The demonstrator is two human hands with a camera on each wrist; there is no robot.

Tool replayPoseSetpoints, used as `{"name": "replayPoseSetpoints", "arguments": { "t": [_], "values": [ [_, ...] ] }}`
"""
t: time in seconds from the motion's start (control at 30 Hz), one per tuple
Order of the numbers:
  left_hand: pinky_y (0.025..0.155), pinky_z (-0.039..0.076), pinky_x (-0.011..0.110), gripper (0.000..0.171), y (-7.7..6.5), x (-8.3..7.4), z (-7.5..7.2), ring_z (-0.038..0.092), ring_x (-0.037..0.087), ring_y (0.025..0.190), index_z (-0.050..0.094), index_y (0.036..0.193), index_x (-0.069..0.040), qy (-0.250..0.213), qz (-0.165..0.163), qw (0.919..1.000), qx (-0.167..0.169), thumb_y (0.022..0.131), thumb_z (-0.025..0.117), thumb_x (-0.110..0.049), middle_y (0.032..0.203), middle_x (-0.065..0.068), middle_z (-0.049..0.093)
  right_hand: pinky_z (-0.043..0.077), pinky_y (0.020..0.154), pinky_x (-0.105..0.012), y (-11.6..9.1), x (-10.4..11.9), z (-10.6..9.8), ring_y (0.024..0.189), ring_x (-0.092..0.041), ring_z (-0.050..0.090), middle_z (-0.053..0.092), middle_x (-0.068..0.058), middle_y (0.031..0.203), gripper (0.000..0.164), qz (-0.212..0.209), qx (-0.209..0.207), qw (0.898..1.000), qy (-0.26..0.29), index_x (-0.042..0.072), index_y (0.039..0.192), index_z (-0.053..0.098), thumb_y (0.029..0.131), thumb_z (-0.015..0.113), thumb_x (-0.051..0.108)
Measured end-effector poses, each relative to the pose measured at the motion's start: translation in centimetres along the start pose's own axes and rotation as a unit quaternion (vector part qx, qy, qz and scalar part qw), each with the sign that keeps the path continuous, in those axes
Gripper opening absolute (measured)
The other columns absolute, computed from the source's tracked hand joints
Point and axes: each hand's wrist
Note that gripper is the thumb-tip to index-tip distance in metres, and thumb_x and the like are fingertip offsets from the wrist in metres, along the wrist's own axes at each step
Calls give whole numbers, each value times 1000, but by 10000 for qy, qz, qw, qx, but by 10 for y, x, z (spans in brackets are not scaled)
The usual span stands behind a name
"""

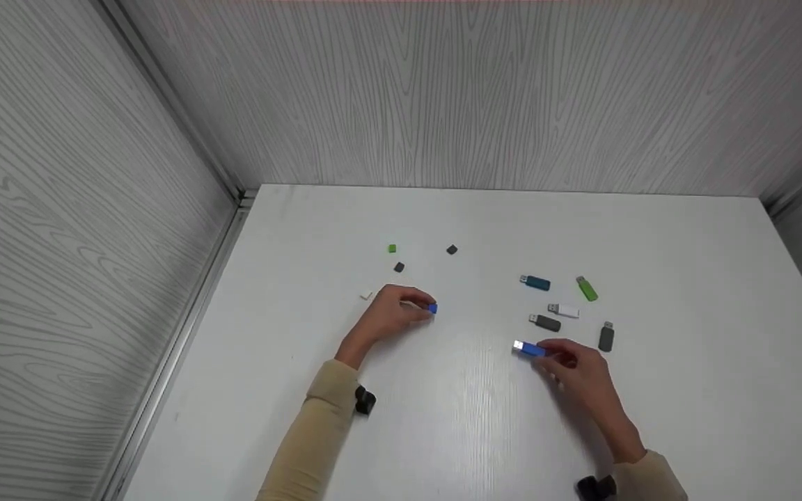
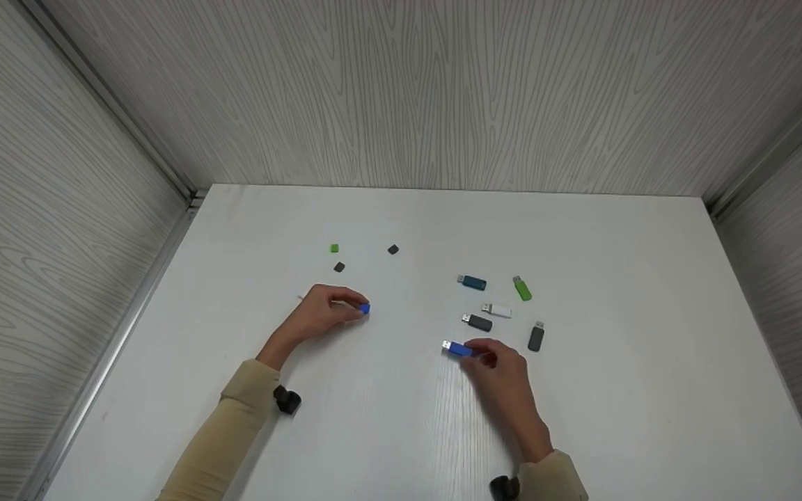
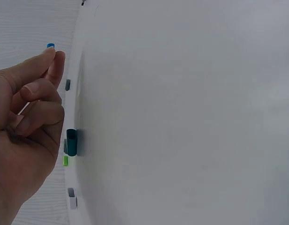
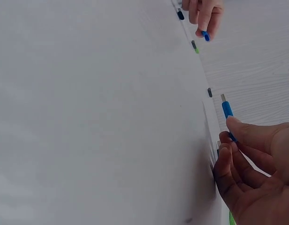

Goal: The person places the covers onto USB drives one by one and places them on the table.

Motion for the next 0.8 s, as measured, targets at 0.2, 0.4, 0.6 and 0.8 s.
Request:
{"name": "replayPoseSetpoints", "arguments": {
  "t": [0.2, 0.4, 0.6, 0.8],
  "values": [
    [101, 58, 42, 24, -3, -2, 5, 74, 16, 107, 80, 118, -17, -23, 21, 10000, 37, 95, 78, -19, 115, 2, 79, 54, 72, -16, 1, 0, -1, 94, -21, 60, 73, -15, 116, 35, 26, 45, 10000, -40, 8, 132, 72, 99, 75, 18],
    [99, 58, 40, 23, -3, -2, 11, 74, 15, 105, 81, 116, -17, -21, 147, 9998, 121, 94, 79, -20, 113, 3, 80, 54, 70, -17, 2, 1, 1, 91, -20, 60, 74, -14, 114, 34, -32, 62, 10000, -30, 7, 131, 73, 99, 75, 18],
    [98, 56, 37, 21, -6, -2, 17, 73, 13, 102, 82, 115, -19, 14, 262, 9995, 195, 94, 79, -23, 112, 0, 80, 54, 69, -18, 2, 1, 4, 86, -16, 59, 74, -14, 109, 31, -98, 8, 10000, 4, 7, 128, 74, 98, 75, 13],
    [98, 56, 38, 19, -6, -6, 22, 72, 12, 101, 82, 112, -22, 77, 251, 9993, 276, 94, 78, -24, 110, -3, 80, 54, 71, -17, 1, 4, 4, 89, -18, 61, 75, -13, 111, 30, -131, 9, 9999, 44, 8, 128, 75, 98, 75, 13]
  ]
}}
Point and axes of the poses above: each hand's wrist, its own y-axis towards the middle knuckle, its own z-axis out of the palm, x = y × z
